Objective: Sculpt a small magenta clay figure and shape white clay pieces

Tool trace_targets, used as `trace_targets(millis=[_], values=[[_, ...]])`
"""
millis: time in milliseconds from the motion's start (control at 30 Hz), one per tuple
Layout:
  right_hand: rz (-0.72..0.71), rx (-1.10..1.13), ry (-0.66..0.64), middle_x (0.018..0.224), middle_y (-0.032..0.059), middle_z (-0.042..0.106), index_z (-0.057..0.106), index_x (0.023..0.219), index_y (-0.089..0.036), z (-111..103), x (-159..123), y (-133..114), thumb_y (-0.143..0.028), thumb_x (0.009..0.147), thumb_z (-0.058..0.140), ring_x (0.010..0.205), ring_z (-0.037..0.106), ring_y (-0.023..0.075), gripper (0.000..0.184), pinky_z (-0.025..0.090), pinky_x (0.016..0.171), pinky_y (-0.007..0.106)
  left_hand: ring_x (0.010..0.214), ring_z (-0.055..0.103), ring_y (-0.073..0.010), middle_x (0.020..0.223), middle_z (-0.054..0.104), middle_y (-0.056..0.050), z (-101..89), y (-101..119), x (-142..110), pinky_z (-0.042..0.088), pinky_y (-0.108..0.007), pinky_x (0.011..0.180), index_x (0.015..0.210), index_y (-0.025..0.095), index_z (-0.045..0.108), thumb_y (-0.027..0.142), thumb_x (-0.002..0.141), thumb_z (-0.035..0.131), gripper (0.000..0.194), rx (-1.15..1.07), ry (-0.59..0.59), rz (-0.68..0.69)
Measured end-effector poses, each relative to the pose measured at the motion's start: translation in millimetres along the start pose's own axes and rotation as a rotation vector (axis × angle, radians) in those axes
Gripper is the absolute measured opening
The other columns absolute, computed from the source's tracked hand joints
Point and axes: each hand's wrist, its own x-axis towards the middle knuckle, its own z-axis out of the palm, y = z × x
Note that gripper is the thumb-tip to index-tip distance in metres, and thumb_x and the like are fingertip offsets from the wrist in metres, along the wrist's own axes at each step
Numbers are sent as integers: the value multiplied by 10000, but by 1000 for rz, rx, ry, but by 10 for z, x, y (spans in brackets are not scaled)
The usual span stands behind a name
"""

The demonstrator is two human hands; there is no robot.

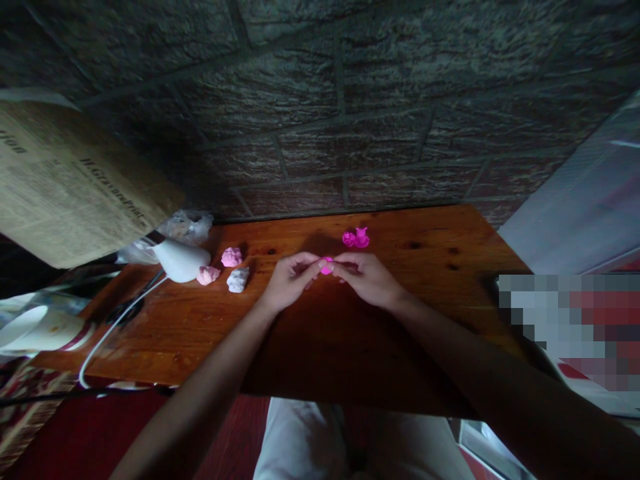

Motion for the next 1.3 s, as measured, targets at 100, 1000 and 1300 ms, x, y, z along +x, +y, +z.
trace_targets(millis=[100, 1000, 1300], values=[[-18, -51, 12, 865, 52, 769, 775, 914, -171, 1, -2, 19, -367, 880, 643, 777, 689, 165, 239, 510, 732, 278, 497, 467, -59, 676, 634, 1, 12, -8, 1, 361, -184, 457, 867, 132, 714, 445, 799, 774, 326, -4, 2, 27], [-63, -134, -12, 910, 58, 792, 774, 931, -172, 26, -12, 53, -315, 888, 632, 802, 715, 170, 206, 530, 751, 277, 512, 480, -67, 692, 690, -13, -7, -14, 3, 377, -198, 484, 828, 144, 741, 410, 778, 796, 276, 36, 12, 57], [-34, -120, 9, 919, 58, 791, 773, 943, -183, 17, -12, 53, -276, 878, 641, 803, 716, 169, 175, 538, 772, 296, 503, 477, -64, 665, 634, 4, 13, -1, -5, 375, -192, 463, 836, 145, 729, 420, 788, 785, 284, -40, 28, -30]])
